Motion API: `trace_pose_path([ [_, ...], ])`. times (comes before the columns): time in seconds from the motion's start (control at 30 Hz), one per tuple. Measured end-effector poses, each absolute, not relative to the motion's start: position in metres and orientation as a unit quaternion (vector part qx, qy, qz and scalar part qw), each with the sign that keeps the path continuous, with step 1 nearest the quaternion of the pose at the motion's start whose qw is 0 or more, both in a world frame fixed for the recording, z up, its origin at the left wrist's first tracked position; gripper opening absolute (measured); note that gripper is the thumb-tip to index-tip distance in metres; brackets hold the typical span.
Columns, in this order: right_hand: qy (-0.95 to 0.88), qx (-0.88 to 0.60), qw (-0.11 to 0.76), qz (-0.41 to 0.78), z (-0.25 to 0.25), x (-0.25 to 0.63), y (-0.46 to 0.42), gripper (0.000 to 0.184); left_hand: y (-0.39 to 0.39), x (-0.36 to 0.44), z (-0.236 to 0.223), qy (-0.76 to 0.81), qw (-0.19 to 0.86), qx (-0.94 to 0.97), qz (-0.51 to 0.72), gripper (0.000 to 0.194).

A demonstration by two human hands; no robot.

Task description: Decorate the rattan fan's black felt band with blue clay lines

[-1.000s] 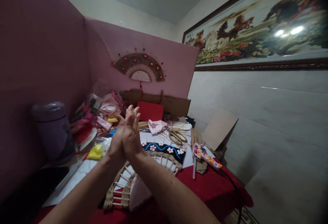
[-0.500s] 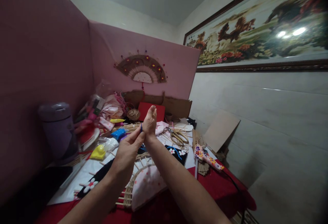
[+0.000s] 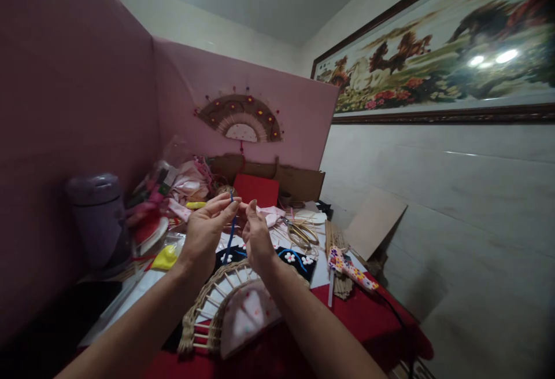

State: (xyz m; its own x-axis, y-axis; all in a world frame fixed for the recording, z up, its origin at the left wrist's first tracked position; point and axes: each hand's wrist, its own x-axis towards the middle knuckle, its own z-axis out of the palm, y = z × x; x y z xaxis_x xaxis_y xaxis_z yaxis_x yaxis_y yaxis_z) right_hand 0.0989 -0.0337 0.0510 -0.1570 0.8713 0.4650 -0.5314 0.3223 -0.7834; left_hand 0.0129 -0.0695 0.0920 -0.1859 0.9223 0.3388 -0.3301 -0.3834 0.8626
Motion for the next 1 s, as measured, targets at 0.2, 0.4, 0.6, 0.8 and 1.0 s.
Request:
trace_pose_path([
  [0.2,-0.598,-0.121,0.590,0.528,0.055,0.106,-0.042,0.041,-0.064,0.007,0.094,0.340,0.469,0.452,0.679,0.034],
  [0.4,-0.559,-0.122,0.590,0.569,0.063,0.100,-0.046,0.040,-0.069,0.012,0.100,0.319,0.518,0.474,0.636,0.041],
  [0.6,-0.476,-0.132,0.608,0.621,0.073,0.103,-0.050,0.038,-0.068,0.012,0.077,0.329,0.524,0.453,0.642,0.052],
  [0.8,-0.417,-0.132,0.674,0.596,0.083,0.106,-0.040,0.037,-0.076,0.011,0.037,0.335,0.652,0.460,0.501,0.042],
  [1.0,-0.401,-0.139,0.697,0.578,0.073,0.108,-0.035,0.035,-0.082,0.005,0.027,0.346,0.644,0.481,0.484,0.028],
])
